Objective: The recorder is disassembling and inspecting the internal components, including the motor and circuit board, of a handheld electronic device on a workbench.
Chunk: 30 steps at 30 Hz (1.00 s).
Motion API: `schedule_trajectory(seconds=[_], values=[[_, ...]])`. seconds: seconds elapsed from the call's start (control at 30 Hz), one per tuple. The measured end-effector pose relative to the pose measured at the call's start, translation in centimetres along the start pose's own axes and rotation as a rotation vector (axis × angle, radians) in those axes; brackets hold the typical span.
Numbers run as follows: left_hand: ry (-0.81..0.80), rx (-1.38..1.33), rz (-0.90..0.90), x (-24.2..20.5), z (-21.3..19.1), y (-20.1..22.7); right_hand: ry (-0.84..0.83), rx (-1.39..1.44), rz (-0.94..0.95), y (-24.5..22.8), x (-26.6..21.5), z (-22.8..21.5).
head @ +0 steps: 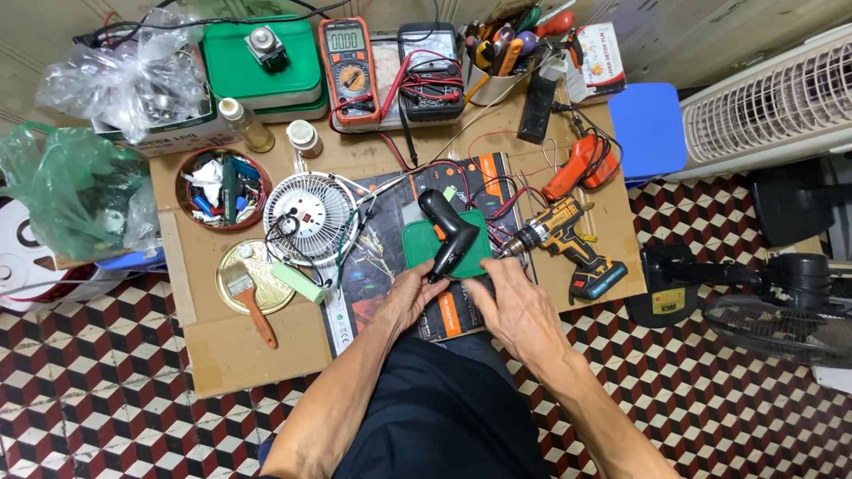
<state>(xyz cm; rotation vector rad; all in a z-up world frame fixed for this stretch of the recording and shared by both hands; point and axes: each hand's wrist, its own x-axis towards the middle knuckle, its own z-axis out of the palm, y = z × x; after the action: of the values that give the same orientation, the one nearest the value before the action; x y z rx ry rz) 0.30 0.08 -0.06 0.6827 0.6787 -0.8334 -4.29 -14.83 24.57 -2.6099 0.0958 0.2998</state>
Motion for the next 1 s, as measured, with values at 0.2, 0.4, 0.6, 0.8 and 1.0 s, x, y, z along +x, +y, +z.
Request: schedule_trajectory(seconds=[0.2, 0.4, 0.6, 0.8, 1.0], values=[[-0.024, -0.009, 0.012, 1.0, -0.9, -0.6, 0.094, -0.107, -0.553, 0.4, 0.4, -1.2], [0.007, 0.015, -0.009, -0.3, 0.2, 0.2, 0.039, -0.063, -0.213, 0.3, 0.6, -1.2], [0.006, 0.009, -0.010, 0.8, -0.6, -0.4, 0.086, -0.130, -0.523, 0.6, 0.3, -0.6], [-0.002, -0.009, -0.008, 0.6, -0.6, -0.4, 0.141, -0.010, -0.302, -0.7, 0.3, -1.2], [0.002, 0.006, -0.012, 0.6, -0.5, -0.3, 0.007, -0.025, -0.324, 0.8, 0.3, -1.1]])
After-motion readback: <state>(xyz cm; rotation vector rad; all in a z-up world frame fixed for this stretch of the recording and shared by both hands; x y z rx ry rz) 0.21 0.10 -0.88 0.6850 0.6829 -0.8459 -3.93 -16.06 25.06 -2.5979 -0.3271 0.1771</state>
